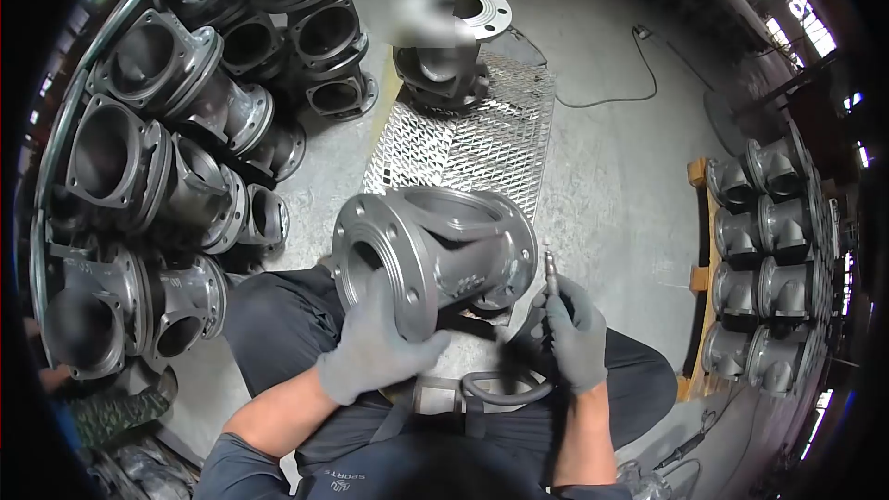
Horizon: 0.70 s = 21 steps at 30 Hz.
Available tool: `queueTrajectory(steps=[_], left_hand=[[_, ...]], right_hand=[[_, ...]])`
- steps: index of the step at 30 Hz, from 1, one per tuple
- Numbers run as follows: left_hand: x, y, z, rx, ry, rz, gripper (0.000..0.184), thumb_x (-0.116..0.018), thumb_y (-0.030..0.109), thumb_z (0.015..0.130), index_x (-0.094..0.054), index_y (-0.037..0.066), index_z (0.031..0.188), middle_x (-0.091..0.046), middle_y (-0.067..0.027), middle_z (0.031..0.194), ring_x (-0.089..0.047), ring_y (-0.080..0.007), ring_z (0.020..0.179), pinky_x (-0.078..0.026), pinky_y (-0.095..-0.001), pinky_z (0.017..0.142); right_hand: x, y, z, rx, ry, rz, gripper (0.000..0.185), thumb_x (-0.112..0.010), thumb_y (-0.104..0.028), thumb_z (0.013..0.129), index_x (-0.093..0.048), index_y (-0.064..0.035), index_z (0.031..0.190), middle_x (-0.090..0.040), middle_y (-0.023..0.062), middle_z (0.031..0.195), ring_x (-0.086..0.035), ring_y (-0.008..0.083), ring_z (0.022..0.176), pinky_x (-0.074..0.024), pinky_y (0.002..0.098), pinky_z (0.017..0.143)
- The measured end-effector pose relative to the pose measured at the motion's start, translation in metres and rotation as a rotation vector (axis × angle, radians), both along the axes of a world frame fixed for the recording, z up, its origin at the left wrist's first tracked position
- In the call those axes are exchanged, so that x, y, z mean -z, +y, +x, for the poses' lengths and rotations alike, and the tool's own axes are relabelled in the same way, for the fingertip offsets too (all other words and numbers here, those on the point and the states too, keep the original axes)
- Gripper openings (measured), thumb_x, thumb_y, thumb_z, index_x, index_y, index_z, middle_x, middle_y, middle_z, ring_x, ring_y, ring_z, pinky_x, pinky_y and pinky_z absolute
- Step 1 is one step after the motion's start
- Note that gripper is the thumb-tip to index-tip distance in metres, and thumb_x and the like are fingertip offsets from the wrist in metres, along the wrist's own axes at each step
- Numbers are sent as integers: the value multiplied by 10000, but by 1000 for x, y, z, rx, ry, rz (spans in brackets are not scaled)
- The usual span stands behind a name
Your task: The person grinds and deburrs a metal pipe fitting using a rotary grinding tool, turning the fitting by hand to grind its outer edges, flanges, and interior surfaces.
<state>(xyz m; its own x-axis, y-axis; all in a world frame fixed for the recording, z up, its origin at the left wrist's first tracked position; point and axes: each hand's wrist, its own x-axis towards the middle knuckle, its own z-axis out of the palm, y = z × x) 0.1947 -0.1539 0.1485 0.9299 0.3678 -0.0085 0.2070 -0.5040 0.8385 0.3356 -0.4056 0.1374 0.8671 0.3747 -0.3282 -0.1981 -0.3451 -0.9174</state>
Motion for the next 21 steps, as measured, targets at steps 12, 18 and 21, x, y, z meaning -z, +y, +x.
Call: queueTrajectory(steps=[12, 18, 21], left_hand=[[33, -40, -50, 359, -204, 168, 368, -884, 204, 774, -692, 68, 1058, -677, -125, 995, -689, -318, 810, -524, -419, 672], [22, -49, -44, 401, -286, 152, 355, -875, 180, 780, -677, 38, 1037, -704, -139, 997, -699, -351, 825, -545, -464, 718], [46, -57, -63, 385, -287, 235, 401, -852, 153, 785, -650, 15, 1102, -707, -168, 1035, -701, -373, 850, -553, -483, 742]], right_hand=[[13, 8, -24, 369, 157, 46, 324, -575, -139, 1109, -680, 56, 1345, -725, 58, 934, -628, 72, 660, -490, 247, 557], [39, -14, -51, 462, -28, -16, 314, -604, -144, 1096, -708, 77, 1293, -686, 32, 934, -580, 81, 813, -483, 274, 728], [38, -19, -51, 421, -22, -19, 319, -614, -136, 1086, -700, 77, 1306, -692, 44, 972, -594, 95, 844, -503, 290, 767]])
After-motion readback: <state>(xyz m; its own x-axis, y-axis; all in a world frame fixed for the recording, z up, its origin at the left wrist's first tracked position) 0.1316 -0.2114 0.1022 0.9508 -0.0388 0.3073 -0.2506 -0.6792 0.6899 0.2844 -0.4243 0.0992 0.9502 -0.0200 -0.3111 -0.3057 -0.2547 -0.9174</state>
